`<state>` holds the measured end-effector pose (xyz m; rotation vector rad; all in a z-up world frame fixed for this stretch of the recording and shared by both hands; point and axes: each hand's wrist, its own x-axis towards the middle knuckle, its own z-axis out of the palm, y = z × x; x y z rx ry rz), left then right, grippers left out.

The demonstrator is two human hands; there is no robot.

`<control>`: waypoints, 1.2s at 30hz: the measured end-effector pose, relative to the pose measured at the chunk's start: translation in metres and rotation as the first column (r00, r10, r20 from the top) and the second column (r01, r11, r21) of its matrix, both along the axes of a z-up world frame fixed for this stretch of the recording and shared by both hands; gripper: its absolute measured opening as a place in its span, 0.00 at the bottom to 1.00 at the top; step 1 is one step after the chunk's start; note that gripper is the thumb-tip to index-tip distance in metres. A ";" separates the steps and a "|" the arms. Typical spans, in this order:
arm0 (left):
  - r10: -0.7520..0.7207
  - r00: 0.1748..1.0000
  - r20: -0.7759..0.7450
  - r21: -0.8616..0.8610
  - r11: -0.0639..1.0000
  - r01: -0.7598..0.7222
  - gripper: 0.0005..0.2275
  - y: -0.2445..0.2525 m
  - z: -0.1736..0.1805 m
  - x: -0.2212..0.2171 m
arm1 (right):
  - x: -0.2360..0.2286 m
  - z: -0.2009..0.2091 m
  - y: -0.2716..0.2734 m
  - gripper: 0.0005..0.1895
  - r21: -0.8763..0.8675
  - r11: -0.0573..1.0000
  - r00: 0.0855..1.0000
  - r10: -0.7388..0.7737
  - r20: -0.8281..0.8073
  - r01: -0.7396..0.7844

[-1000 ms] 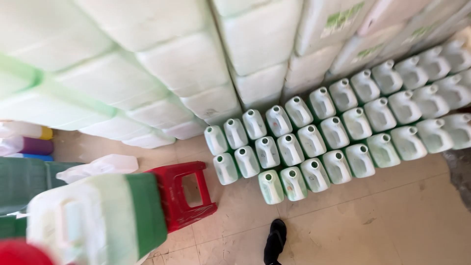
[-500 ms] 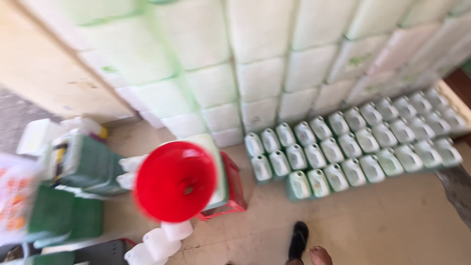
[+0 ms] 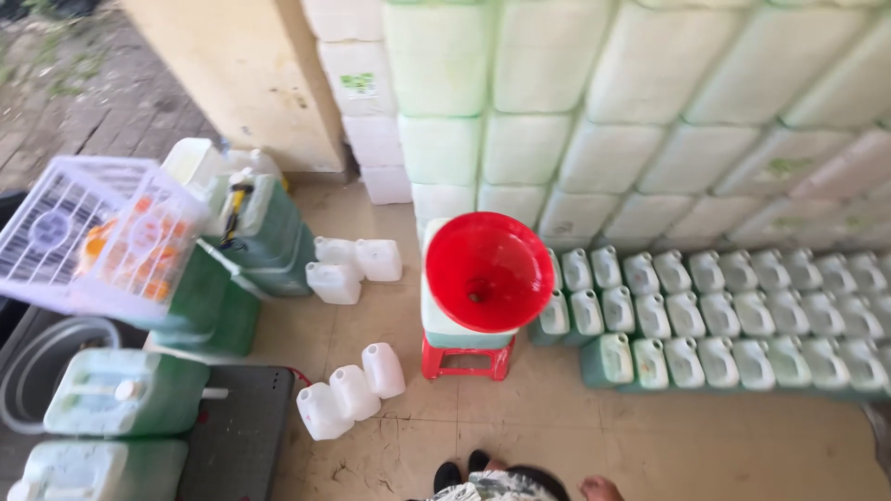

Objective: The person arranges several empty plastic jugs on the floor and then pours green liquid from a large container through a red funnel to fill the jugs one by one.

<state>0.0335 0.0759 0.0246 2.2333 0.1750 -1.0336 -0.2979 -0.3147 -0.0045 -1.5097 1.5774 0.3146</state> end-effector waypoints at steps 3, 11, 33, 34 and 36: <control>0.110 0.994 0.010 0.005 0.994 -0.110 0.24 0.019 -0.018 -0.001 | 0.019 0.001 0.000 0.21 0.069 0.996 0.998 0.058 -0.019 -0.057; 0.371 0.928 0.036 0.022 0.928 -0.372 0.24 0.083 -0.044 -0.043 | 0.090 0.015 0.010 0.21 0.199 0.959 0.980 0.199 0.022 -0.200; 0.452 0.889 -0.078 -0.042 0.889 -0.456 0.23 0.027 -0.328 0.176 | 0.437 -0.264 0.158 0.25 0.187 0.887 0.896 0.378 0.233 -0.423; 0.448 0.891 -0.073 -0.041 0.891 -0.452 0.23 0.022 -0.354 0.180 | 0.454 -0.287 0.164 0.24 0.126 0.877 0.870 0.422 0.256 -0.463; 0.486 0.874 0.008 -0.105 0.869 -0.483 0.24 0.009 -0.395 0.184 | 0.477 -0.328 0.172 0.26 0.035 0.869 0.834 0.461 0.304 -0.493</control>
